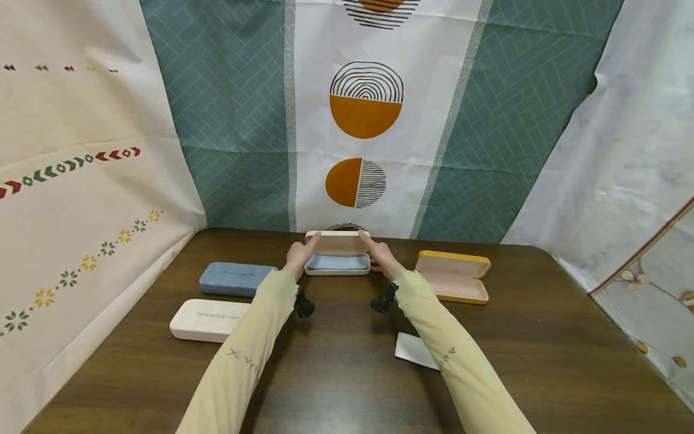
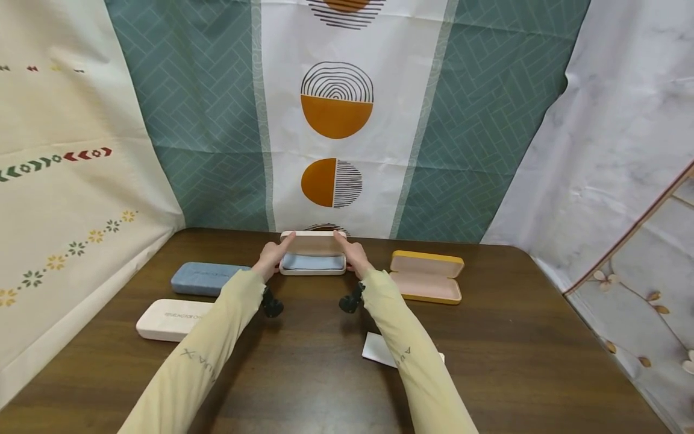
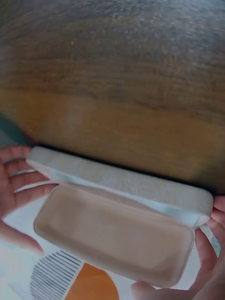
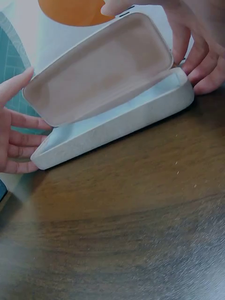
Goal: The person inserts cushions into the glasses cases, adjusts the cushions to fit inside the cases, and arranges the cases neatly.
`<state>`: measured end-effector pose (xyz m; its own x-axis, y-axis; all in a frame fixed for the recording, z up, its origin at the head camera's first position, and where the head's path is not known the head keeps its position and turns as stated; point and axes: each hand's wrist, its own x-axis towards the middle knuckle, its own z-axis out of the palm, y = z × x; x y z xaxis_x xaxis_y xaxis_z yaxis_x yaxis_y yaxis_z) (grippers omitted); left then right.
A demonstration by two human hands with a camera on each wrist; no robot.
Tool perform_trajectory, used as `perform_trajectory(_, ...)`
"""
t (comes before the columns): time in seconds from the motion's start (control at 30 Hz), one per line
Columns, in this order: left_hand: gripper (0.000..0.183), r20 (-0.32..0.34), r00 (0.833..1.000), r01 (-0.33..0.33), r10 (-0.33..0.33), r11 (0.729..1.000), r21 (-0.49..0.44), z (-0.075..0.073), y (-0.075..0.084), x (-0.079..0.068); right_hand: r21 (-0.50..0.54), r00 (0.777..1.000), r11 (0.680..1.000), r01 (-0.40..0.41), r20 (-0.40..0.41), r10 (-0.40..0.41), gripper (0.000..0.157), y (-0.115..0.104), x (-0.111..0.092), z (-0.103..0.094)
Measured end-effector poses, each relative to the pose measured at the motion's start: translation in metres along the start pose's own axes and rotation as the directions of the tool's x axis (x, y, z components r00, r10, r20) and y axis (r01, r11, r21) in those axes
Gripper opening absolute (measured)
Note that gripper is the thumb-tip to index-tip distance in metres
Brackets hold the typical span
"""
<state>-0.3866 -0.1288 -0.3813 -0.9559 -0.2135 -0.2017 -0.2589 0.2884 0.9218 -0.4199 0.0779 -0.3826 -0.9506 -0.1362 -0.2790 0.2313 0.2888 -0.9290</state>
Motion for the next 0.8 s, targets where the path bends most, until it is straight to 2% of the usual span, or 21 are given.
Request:
perform_trajectory(0.17, 0.079, -0.089, 0.995, -0.043, 0.050, 0.996, 0.081, 0.006, -0.004, 0.001, -0.009, 0.999, 1.000, 0.021, -0.032, -0.021, 0.095, 0.002, 0.002, 0.006)
perform_trajectory(0.37, 0.080, -0.107, 0.993, -0.035, 0.048, 0.992, 0.124, 0.009, -0.002, 0.003, 0.001, 0.995, 0.999, 0.036, -0.089, -0.035, 0.096, 0.002, 0.004, 0.011)
perform_trajectory(0.6, 0.086, -0.129, 0.992, 0.008, 0.001, 0.998, 0.067, 0.014, -0.002, 0.003, -0.003, 0.988, 0.999, 0.047, -0.147, -0.046, 0.092, 0.002, 0.005, 0.016)
perform_trajectory(0.8, 0.085, -0.149, 0.989, 0.000, 0.004, 1.000, 0.027, 0.016, -0.004, 0.001, -0.008, 0.986, 0.999, 0.051, -0.159, -0.052, 0.088, 0.001, 0.003, 0.018)
